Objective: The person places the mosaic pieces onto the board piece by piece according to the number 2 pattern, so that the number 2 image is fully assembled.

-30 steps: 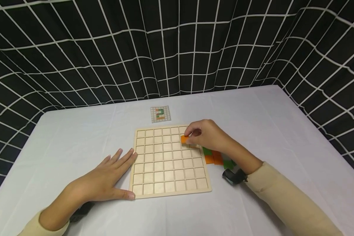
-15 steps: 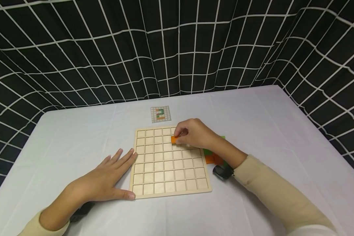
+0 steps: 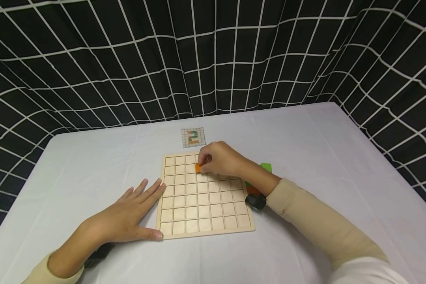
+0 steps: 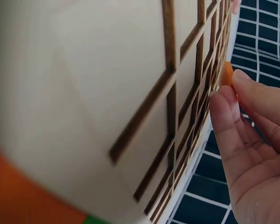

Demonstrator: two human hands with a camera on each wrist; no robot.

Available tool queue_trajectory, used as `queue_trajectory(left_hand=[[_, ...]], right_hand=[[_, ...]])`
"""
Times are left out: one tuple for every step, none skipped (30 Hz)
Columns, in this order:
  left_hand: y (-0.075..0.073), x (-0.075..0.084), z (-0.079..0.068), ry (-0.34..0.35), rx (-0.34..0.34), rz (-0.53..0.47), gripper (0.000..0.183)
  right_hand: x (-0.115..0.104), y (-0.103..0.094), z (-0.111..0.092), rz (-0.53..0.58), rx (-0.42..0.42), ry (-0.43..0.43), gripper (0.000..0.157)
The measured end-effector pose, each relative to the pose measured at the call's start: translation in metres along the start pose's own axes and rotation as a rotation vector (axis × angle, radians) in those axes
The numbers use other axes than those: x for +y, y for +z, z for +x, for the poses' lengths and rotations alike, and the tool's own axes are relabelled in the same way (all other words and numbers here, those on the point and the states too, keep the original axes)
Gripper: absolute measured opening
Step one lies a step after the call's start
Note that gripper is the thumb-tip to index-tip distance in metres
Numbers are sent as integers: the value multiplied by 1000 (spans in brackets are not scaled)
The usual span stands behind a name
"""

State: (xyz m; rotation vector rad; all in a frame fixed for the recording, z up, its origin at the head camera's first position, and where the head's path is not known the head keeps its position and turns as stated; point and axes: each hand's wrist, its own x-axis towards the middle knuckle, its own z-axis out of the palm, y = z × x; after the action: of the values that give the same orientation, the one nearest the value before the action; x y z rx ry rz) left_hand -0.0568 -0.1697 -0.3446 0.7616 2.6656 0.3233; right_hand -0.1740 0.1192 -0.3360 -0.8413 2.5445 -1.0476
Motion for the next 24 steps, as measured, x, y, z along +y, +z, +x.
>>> queue_trajectory(left_hand=[[0, 0, 0, 0, -1, -1, 119], [0, 0, -1, 0, -2, -3, 119], [-1, 0, -1, 0, -2, -5, 119], [-1, 0, -1, 1, -2, -7, 119], [-1, 0, -1, 2, -2, -9, 119], [-1, 0, -2, 3, -1, -8, 118], [-1, 1, -2, 4, 0, -8, 118], [-1, 1, -2, 4, 0, -9, 118], [-1, 1, -2, 5, 2, -8, 118], [0, 1, -1, 6, 2, -9, 118], [0, 1, -1, 6, 3, -9, 118], [0, 1, -1, 6, 2, -8, 118], [1, 1, -1, 4, 0, -6, 119], [1, 1, -1, 3, -1, -6, 119], [1, 1, -1, 3, -2, -5, 119], [1, 0, -1, 3, -2, -4, 119], [1, 0, -1, 3, -2, -2, 119], [1, 0, 0, 3, -2, 1, 119], [1, 0, 0, 3, -2, 2, 119], [1, 0, -1, 5, 0, 0, 119], [1, 0, 0, 3, -1, 3, 119], [1, 0, -1, 4, 0, 3, 119], [1, 1, -1, 4, 1, 2, 119], [1, 1, -1, 5, 2, -1, 119]], right_hand=[[-1, 1, 1, -3, -8, -2, 12], [-1, 1, 3, -11, -16, -4, 12], [-2, 2, 5, -20, -22, -7, 11], [-3, 2, 6, -25, -27, -9, 11], [-4, 3, 8, -35, -31, -9, 10], [-5, 4, 9, -47, -33, -11, 10], [-7, 4, 11, -64, -33, -15, 9], [-8, 5, 12, -80, -35, -16, 9], [-9, 6, 14, -95, -37, -15, 9], [-9, 7, 16, -115, -42, -20, 9], [-10, 8, 18, -139, -47, -27, 8], [-12, 9, 19, -166, -51, -36, 8], [-13, 11, 21, -196, -54, -45, 8], [-14, 12, 22, -227, -56, -57, 8], [-16, 14, 23, -257, -58, -74, 7], [-17, 15, 23, -290, -57, -91, 6], [-20, 17, 23, -322, -57, -103, 5], [-22, 18, 23, -355, -56, -118, 5], [-24, 20, 23, -384, -56, -130, 4], [-26, 21, 23, -412, -54, -141, 4], [-29, 23, 22, -442, -53, -151, 4], [-31, 24, 21, -481, -57, -148, 6], [-34, 26, 19, -530, -65, -148, 8], [-37, 27, 16, -580, -75, -154, 9]])
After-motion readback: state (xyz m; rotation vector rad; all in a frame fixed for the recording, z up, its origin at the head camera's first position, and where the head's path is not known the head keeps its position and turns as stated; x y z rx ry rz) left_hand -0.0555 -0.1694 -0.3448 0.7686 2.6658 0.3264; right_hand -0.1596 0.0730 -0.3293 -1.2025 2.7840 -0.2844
